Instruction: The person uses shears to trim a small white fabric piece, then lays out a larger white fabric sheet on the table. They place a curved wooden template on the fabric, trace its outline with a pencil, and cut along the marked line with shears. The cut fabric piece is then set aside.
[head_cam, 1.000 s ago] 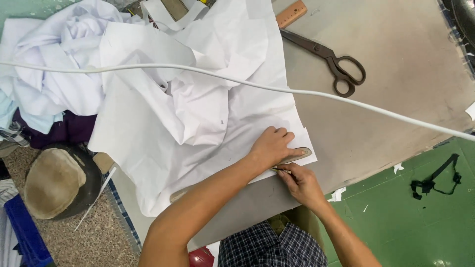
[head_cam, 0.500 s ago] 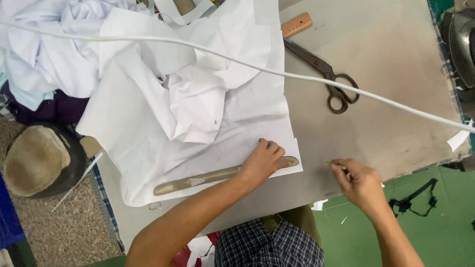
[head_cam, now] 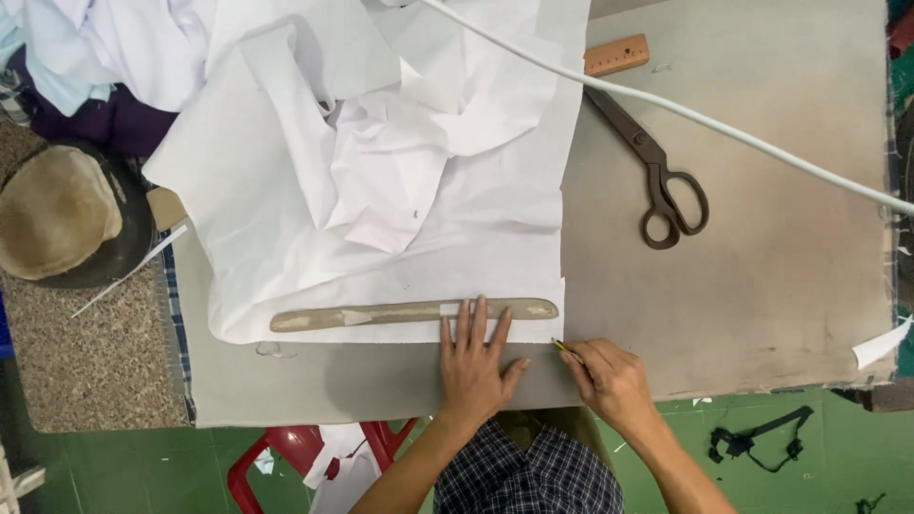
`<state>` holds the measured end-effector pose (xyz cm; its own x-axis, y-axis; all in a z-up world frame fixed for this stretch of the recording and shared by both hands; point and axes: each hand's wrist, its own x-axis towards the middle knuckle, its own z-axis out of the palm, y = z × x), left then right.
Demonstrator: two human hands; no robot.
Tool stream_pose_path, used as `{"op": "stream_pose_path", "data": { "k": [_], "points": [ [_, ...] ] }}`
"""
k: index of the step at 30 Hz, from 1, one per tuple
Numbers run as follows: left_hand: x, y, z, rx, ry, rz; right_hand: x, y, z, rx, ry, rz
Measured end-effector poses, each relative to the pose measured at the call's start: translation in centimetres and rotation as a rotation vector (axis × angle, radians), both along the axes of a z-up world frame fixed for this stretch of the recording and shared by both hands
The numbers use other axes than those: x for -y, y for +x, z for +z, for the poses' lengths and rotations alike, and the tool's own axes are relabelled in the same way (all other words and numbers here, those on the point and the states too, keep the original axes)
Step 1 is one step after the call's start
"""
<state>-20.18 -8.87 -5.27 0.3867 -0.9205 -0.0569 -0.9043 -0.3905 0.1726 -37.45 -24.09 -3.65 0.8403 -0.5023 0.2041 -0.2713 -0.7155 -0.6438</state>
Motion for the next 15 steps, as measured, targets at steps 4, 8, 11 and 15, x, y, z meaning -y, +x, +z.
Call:
{"op": "stream_pose_path", "data": {
  "k": [4,8,11,15],
  "points": [
    [1.5,1.2,-0.3,-0.023,-0.078,-0.021,0.4,0.0,0.0,0.008,-0.031,0.043],
    [1.7,1.6,-0.5,-0.039,-0.131,-0.04,0.8,0.2,0.5,0.008,-0.011,0.06],
    [1.8,1.5,-0.5,-0.015,-0.138,-0.037,1.0,0.2,0.4,0.019,-0.009,0.067],
    [1.7,1.3,-1.0,-0.011,-0.117,-0.038,2.3,-0.4,-0.1,-0.001,0.12,0.053]
  ]
}}
